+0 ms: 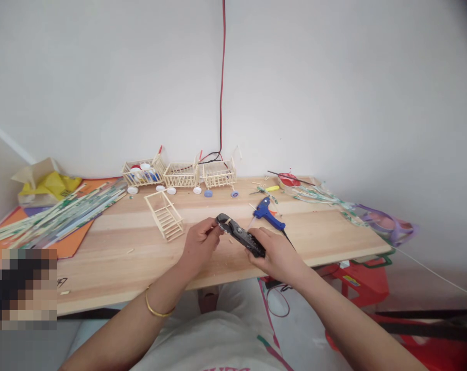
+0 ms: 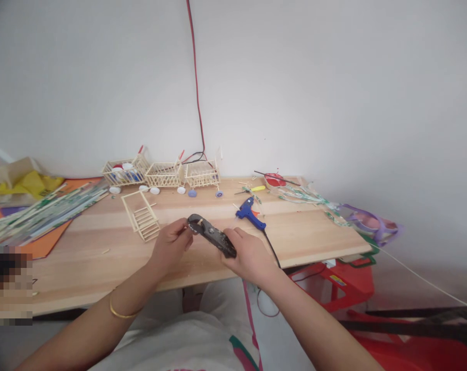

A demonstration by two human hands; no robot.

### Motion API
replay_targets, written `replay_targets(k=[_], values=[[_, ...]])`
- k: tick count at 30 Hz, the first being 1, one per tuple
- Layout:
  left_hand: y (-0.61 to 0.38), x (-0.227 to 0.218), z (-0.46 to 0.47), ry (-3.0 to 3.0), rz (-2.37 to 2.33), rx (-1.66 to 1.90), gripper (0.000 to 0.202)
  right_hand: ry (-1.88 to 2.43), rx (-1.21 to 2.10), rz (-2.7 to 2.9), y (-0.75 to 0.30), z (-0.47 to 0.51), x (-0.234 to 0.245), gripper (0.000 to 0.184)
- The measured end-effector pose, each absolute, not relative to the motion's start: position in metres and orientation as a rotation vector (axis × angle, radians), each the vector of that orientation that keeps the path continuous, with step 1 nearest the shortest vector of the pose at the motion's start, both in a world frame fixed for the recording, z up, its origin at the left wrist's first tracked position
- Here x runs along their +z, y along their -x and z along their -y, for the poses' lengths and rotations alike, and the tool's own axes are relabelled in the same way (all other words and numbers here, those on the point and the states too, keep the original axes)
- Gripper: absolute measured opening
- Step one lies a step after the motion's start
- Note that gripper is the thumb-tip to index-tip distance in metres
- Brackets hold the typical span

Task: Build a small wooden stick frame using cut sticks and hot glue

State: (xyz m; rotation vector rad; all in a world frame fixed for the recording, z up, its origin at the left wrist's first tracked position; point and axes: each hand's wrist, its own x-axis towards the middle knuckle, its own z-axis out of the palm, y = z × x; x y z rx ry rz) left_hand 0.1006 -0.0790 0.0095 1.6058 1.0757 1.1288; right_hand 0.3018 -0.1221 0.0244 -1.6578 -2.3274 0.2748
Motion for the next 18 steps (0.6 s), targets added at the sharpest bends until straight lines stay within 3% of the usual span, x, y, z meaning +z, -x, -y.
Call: replay_targets(k=[8, 18], values=[[-0.100, 0.009, 0.065, -1.605, -1.152, 0.973, 0.023, 1.812, 0.439, 2.344, -0.298, 0.118, 0.027, 0.032], [-0.103, 0.008, 0.062, -1.520, -1.189, 0.932, 0.026, 1.814, 0.483, 2.289, -0.297, 0.117, 0.026, 0.029]])
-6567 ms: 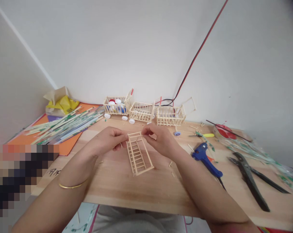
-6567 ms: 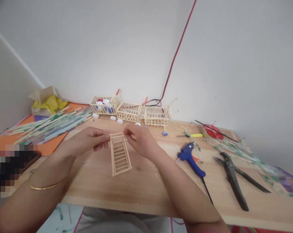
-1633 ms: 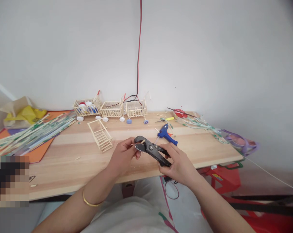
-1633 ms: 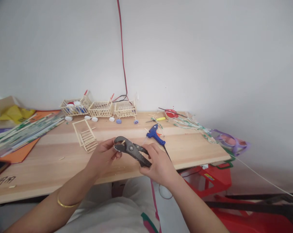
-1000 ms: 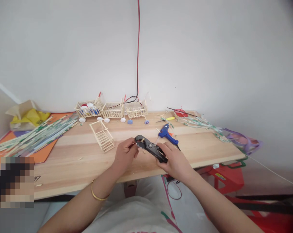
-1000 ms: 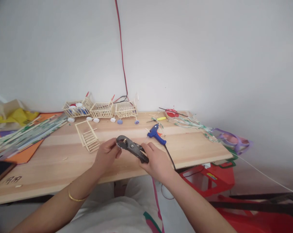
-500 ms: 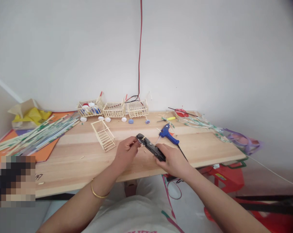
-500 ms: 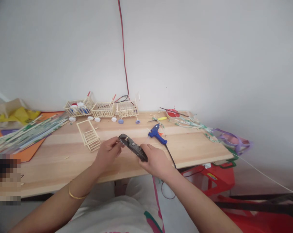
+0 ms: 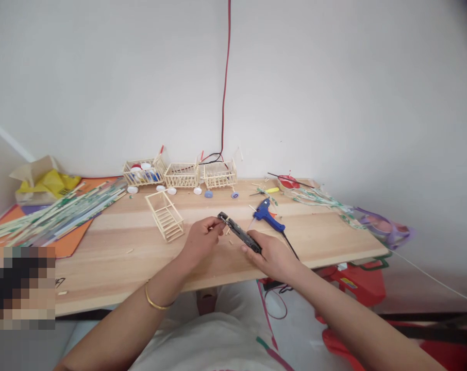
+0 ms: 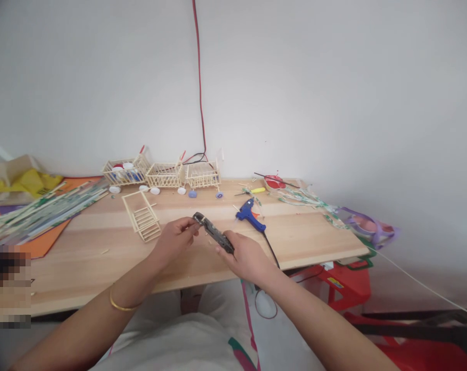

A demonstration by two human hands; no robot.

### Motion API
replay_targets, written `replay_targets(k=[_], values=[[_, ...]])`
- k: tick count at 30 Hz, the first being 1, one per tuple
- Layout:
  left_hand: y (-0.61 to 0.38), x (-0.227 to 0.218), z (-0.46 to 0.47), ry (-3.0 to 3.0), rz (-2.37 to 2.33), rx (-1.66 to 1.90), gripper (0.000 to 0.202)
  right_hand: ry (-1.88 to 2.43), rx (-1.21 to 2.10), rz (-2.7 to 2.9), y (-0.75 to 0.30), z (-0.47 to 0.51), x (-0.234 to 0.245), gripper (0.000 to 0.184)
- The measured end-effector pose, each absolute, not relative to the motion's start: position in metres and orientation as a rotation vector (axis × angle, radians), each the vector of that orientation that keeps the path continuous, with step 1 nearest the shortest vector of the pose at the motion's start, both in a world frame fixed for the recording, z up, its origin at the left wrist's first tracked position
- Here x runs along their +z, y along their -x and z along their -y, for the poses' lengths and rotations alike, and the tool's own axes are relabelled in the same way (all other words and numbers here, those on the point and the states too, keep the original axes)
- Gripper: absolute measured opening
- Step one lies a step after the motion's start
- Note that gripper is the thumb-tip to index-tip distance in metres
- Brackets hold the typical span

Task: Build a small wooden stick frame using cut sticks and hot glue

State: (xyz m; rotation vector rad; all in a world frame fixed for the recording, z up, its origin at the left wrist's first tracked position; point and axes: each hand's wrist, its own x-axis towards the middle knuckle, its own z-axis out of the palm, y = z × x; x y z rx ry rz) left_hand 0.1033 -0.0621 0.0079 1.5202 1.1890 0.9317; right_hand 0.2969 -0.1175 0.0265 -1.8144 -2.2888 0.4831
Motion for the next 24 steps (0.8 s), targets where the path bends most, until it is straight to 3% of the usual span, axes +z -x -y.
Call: replay_targets(k=[10, 24], values=[[-0.0986, 0.0079, 0.0654, -1.577, -1.172, 0.983, 0.018, 1.751, 0.430, 2.249, -0.2947, 0.1232, 0.0276, 0.031], [-0.0995, 0.0100, 0.0644, -1.704, -1.224, 0.932, 0.024, 1.891, 0.319, 2.326, -0.2987, 0.1150, 0.0189, 0.038]])
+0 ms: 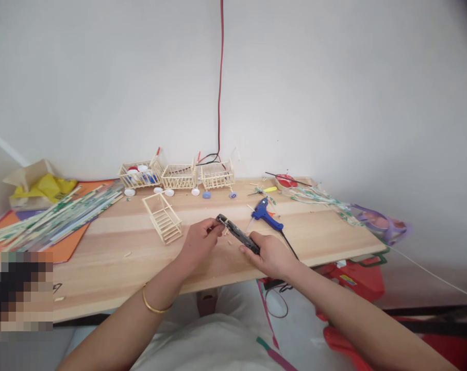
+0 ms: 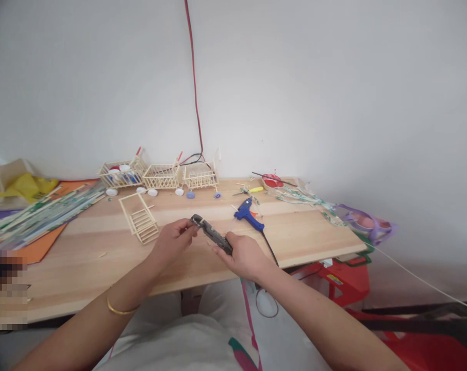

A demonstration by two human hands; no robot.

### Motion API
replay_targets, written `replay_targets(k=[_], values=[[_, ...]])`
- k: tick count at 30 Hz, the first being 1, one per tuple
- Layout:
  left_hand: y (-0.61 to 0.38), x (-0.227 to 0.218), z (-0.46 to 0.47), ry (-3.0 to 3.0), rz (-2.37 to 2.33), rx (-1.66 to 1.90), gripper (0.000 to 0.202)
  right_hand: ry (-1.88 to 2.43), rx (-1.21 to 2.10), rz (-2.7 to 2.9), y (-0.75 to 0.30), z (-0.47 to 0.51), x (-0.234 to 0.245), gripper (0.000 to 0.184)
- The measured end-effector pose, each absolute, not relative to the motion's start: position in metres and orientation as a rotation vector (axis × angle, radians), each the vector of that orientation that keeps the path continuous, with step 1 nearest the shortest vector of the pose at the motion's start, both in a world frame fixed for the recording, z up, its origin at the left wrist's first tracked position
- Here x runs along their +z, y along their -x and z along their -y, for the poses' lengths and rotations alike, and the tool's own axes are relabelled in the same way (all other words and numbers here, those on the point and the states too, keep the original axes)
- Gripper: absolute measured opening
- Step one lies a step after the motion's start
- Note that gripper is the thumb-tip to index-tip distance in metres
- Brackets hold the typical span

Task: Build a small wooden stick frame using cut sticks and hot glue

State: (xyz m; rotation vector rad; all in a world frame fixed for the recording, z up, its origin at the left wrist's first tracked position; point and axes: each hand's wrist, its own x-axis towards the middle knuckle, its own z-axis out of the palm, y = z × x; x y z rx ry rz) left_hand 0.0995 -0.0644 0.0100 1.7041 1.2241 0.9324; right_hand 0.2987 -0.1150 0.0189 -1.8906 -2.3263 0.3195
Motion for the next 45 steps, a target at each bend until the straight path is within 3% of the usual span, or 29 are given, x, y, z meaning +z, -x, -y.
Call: replay_targets(k=[10, 19, 24, 30, 34, 40, 45], values=[[-0.096, 0.006, 0.060, -1.658, -1.175, 0.945, 0.022, 1.910, 0.244, 2.365, -0.308, 0.096, 0.015, 0.046], [-0.078, 0.035, 0.079, -0.989, -0.805, 0.896, 0.024, 2.079, 0.068, 2.256, -0.284, 0.070, 0.006, 0.061], [-0.056, 0.052, 0.086, -1.333, -0.993, 1.012, 0.014, 1.830, 0.103, 2.303, -0.277, 0.063, 0.004, 0.089], [-0.035, 0.071, 0.076, -1.785, -1.132, 1.110, 0.009, 1.098, 0.313, 2.123, -0.255, 0.059, 0.053, 0.028], [-0.025, 0.077, 0.064, -1.919, -1.168, 1.098, 0.010, 0.841, 0.370, 2.266, -0.225, 0.056, 0.080, 0.016], [0.002, 0.077, 0.049, -1.954, -1.226, 1.119, 0.017, 0.766, 0.329, 2.426, -0.195, 0.019, 0.080, 0.011], [0.037, 0.060, 0.028, -1.602, -1.606, 1.569, 0.018, 0.740, 0.301, 2.433, -0.170, -0.023, 0.072, 0.013]])
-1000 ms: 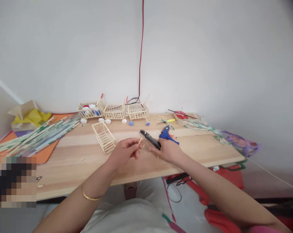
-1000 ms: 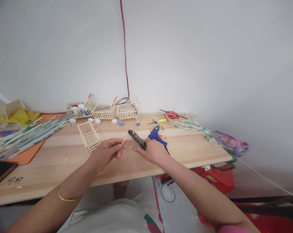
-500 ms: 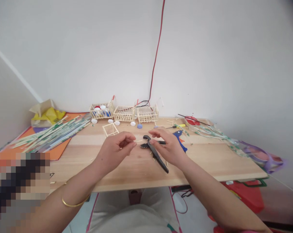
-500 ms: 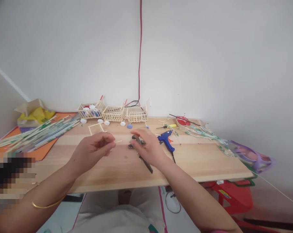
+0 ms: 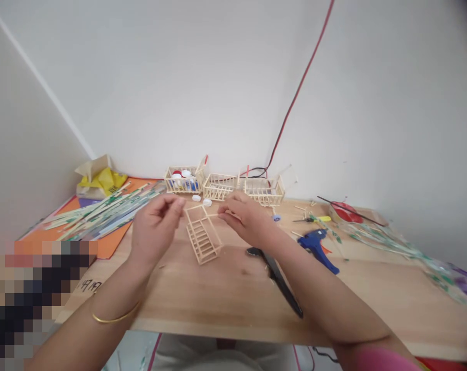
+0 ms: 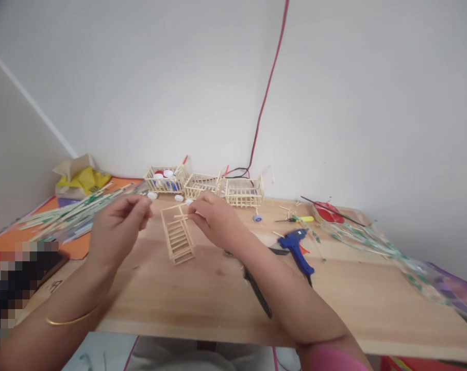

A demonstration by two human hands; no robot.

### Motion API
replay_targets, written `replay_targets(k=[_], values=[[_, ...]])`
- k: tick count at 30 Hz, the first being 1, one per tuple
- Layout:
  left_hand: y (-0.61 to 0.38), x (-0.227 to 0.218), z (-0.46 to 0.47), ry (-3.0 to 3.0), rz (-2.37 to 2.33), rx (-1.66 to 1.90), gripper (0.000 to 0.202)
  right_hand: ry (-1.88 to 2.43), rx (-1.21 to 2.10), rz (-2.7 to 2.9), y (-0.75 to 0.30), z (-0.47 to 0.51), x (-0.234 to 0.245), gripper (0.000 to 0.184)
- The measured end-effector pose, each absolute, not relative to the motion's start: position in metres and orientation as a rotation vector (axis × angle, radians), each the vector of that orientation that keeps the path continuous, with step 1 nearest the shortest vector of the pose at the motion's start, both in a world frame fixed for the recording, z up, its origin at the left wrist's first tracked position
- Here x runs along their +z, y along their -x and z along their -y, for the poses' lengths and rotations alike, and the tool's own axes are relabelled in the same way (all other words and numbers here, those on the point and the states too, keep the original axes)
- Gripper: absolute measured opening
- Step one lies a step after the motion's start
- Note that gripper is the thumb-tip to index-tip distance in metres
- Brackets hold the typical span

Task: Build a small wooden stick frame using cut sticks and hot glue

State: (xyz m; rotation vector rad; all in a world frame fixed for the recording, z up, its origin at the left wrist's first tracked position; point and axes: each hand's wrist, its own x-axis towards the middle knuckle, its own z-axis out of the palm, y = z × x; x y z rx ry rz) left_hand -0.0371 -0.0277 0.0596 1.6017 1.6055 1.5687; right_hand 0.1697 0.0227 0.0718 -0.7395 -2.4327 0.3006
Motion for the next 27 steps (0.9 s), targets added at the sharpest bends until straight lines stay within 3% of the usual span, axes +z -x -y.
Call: replay_targets(k=[10, 27], values=[[0.056, 0.024, 0.008, -1.135, -1.487, 1.230, 0.028, 0.723, 0.327, 2.585, -0.132, -0.060, 0.060, 0.011], [0.039, 0.023, 0.002, -0.905, -1.424, 1.303, 0.021, 0.779, 0.402, 2.612, -0.118, -0.068, 0.048, 0.011]])
